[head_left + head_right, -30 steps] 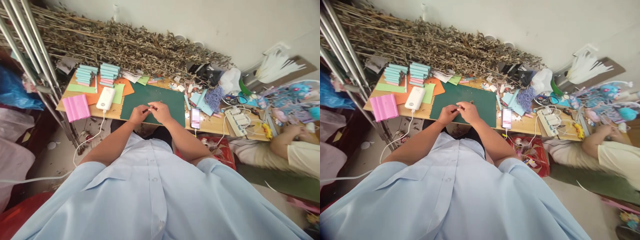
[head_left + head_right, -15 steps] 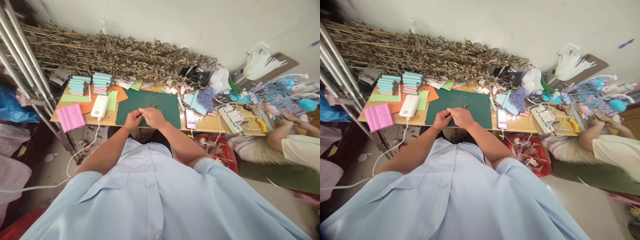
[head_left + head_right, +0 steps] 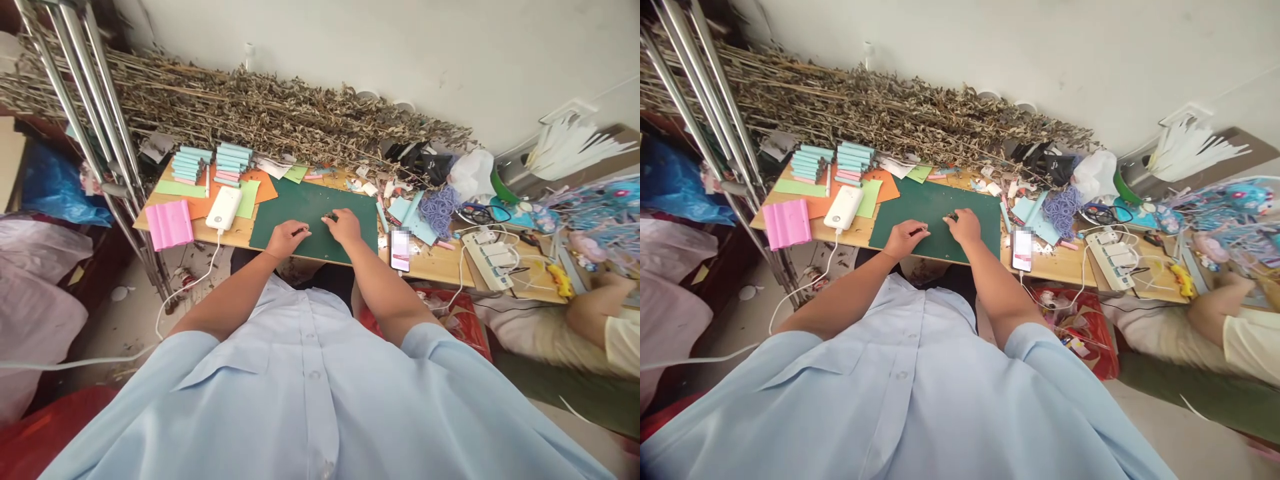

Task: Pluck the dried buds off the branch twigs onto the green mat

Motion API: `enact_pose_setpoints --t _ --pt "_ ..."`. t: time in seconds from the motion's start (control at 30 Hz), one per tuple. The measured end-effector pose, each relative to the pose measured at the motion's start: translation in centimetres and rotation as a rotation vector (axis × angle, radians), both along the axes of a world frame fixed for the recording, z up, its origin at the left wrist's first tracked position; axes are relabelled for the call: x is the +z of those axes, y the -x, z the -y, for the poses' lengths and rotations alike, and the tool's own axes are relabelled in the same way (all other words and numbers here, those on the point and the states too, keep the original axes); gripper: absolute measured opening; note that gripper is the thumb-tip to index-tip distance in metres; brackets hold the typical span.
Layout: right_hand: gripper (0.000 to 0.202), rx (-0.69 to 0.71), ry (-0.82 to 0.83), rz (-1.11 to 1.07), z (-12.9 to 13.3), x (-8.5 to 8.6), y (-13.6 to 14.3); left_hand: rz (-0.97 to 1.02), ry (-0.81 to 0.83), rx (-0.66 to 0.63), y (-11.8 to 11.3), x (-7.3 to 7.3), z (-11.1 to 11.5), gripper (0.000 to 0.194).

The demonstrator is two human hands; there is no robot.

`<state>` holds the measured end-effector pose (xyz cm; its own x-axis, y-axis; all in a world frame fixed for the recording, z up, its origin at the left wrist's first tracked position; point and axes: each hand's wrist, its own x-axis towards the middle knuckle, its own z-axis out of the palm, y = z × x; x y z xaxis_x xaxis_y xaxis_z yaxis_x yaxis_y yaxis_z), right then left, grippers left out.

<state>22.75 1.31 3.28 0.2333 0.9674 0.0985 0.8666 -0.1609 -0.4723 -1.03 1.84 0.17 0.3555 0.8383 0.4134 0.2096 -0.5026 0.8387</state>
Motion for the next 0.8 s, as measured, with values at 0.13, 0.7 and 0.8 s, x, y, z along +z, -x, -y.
enact_pose_setpoints --t 0.13,0.7,0.8 --pt "0.024 0.035 0.007 0.135 -0.6 -0.5 1.4 0.018 -0.002 -0.001 0.0 -0.3 -0.1 0.018" --pt "0.022 0.190 -0.084 -0.086 2.7 -2.5 0.0 -0.015 0.005 -0.009 -0.3 -0.4 0.1 0.013" --pt "0.017 0.162 -0.071 -0.127 2.5 -2.8 0.0 -0.025 0.012 -0.002 -0.3 -0.3 0.1 0.014"
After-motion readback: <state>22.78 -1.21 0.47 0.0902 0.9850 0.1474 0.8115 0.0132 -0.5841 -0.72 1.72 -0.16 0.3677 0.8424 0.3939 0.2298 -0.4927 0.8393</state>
